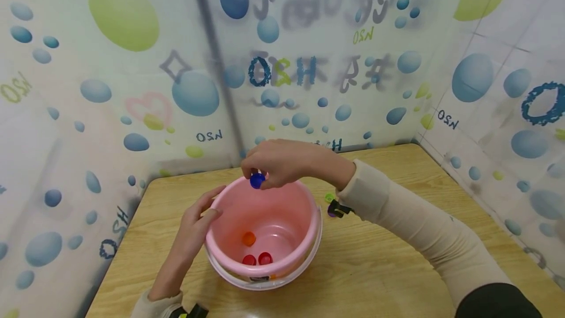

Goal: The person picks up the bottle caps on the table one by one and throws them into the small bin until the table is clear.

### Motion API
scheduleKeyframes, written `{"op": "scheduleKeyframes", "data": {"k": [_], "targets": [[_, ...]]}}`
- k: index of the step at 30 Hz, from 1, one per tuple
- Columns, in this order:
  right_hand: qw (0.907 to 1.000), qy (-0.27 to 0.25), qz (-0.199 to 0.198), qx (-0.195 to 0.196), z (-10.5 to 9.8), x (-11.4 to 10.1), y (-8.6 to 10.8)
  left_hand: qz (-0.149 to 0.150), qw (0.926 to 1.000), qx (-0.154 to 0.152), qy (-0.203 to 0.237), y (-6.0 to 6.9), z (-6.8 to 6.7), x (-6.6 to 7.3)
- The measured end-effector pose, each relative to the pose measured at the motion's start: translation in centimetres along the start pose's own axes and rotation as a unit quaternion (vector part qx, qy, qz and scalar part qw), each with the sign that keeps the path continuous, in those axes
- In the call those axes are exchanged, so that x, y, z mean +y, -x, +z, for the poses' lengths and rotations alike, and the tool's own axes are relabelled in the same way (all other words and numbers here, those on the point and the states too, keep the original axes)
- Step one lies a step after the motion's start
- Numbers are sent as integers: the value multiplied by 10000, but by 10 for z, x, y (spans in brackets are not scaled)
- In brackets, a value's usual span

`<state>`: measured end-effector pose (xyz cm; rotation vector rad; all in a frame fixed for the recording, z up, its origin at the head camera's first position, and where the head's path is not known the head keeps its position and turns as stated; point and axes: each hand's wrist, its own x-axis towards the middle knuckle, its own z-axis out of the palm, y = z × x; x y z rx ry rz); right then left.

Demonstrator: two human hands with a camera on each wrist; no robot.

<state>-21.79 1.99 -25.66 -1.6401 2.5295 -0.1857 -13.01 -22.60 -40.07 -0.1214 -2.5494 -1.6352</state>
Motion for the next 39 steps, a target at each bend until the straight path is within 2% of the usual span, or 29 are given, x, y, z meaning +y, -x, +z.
{"op": "scheduleKeyframes", "data": {"k": [10,30,39], "targets": [[9998,53,174,-127,2,0,0,-27,10000,18,-39,0,1,-3],[9998,84,165,-79,4,1,1,12,10000,-20,-6,1,-1,-2],[9998,56,163,25,9,10,11,60,9996,-7,292,1,0,1]]}}
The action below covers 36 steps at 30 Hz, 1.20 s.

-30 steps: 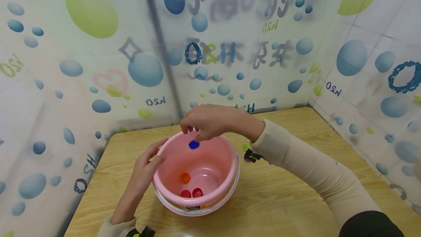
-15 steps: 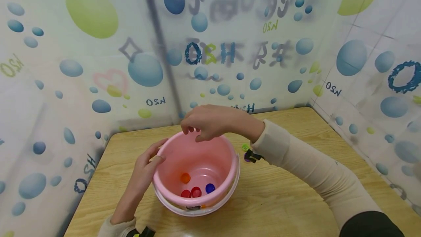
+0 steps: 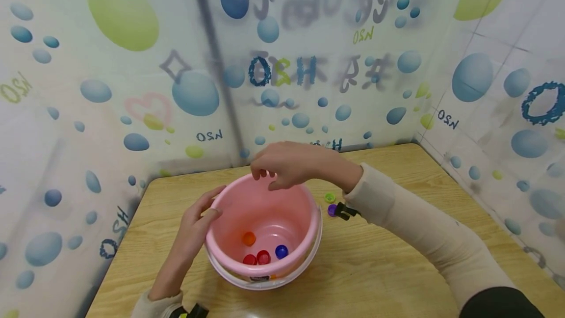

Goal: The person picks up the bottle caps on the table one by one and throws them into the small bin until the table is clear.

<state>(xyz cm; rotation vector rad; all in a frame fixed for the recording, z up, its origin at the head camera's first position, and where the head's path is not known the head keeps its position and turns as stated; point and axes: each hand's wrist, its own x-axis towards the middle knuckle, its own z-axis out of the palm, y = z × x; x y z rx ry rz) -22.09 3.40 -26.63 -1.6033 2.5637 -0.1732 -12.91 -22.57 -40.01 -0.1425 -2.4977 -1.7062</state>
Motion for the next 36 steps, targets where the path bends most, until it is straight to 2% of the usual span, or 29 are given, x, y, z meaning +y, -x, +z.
{"op": "scheduleKeyframes", "data": {"k": [24,32,36], "targets": [[9982,-331,-18,505,14,34,29,-70,10000,7,-17,0,1,0],[9968,-524,126,598,20,47,41,-5,10000,-4,-69,0,0,1],[9955,-518,204,765,24,55,47,1,10000,15,-83,1,1,2]]}}
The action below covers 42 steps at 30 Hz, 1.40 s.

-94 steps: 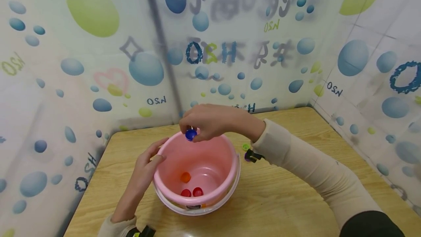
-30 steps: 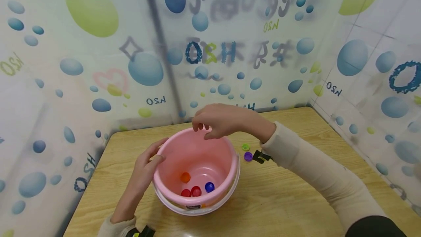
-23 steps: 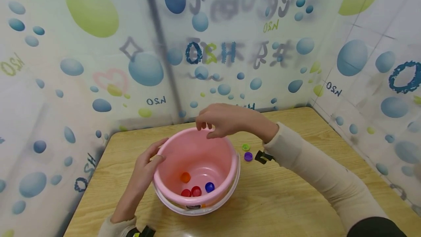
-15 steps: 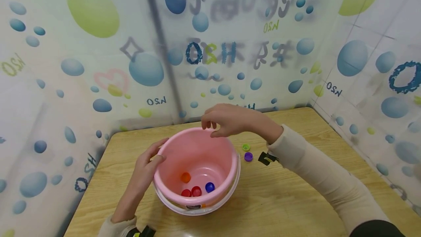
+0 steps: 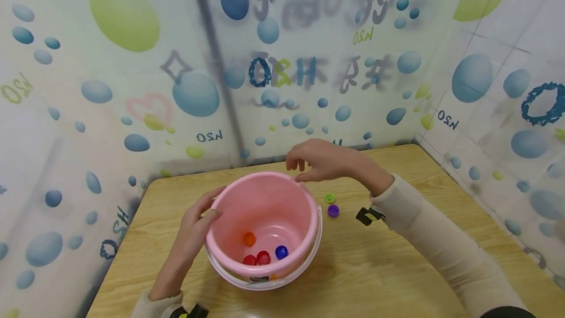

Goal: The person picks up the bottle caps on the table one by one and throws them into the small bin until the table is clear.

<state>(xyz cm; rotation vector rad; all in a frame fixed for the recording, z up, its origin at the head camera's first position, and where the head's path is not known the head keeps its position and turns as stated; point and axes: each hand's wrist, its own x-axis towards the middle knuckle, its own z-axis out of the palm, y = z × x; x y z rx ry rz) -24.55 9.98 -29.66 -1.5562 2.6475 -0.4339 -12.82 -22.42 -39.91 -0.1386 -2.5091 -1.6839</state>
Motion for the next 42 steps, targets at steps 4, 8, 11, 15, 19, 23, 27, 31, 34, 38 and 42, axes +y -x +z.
{"op": "scheduleKeyframes", "data": {"k": [4,8,11,15,19,23,27,31,34,38,42], "targets": [[9998,-97,42,156,1,8,8,-42,10000,5,-13,1,0,0],[9997,-164,57,170,4,15,13,-65,10000,10,-6,1,0,0],[9997,-147,108,178,6,20,17,-70,10000,13,0,1,1,0],[9993,-194,271,162,9,25,24,-59,10000,12,-17,1,1,1],[9986,-297,410,164,13,30,32,5,10000,26,-31,1,1,0],[9969,-446,618,172,19,37,39,24,10000,41,-7,1,1,0],[9947,-569,831,198,26,43,47,10,10000,51,-4,0,1,-1],[9929,-685,934,285,34,48,53,9,10000,42,-5,0,0,-1],[9905,-821,1057,307,41,53,57,-2,10000,36,-5,0,0,0],[9885,-899,1183,296,52,61,61,7,10000,43,-11,0,0,0],[9877,-976,1176,336,63,67,65,26,10000,21,19,0,0,-1]]}}
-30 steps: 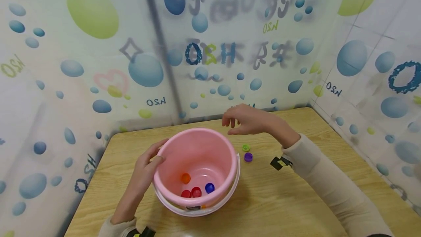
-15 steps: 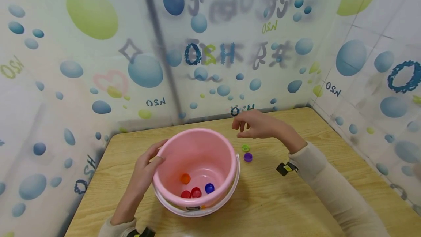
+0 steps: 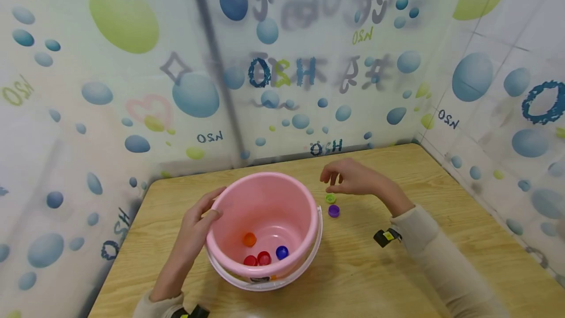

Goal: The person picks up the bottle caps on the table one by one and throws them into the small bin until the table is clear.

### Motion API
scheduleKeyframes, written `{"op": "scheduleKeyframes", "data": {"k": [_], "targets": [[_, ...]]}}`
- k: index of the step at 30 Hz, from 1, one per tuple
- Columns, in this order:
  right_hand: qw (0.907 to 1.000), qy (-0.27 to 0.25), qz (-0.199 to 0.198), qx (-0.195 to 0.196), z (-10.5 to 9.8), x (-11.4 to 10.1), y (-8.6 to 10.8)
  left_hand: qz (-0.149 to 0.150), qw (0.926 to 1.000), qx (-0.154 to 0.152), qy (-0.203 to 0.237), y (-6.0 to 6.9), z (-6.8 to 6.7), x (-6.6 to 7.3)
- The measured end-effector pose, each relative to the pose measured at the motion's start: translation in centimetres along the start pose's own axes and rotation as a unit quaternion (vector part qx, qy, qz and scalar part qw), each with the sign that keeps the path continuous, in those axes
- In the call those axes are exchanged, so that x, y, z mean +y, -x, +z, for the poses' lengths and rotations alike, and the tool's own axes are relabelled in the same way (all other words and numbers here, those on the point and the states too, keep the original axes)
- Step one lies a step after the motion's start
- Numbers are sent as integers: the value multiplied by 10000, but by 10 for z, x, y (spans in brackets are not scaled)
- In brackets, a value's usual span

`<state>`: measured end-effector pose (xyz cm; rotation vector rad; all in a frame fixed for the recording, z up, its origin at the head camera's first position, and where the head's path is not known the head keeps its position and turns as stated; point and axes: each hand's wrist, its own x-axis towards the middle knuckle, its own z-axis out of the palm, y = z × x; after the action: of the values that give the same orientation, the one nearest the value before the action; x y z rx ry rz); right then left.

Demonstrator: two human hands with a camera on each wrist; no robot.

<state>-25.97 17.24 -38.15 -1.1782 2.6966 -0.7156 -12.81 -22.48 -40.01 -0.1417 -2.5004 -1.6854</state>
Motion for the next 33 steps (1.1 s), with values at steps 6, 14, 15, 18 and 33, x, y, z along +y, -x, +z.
{"op": "scheduleKeyframes", "data": {"k": [6,14,15,18,33], "targets": [[9998,-202,17,33,12,11,4,-24,10000,4,26,0,0,-1],[9989,-367,300,-1,30,23,6,3,10000,16,48,-1,0,0],[9987,-390,340,-7,33,25,7,9,10000,17,56,-1,0,0],[9979,-506,406,-14,41,30,9,24,10000,4,62,-1,1,0],[9929,-744,882,271,62,41,18,-26,10000,-29,14,0,0,1]]}}
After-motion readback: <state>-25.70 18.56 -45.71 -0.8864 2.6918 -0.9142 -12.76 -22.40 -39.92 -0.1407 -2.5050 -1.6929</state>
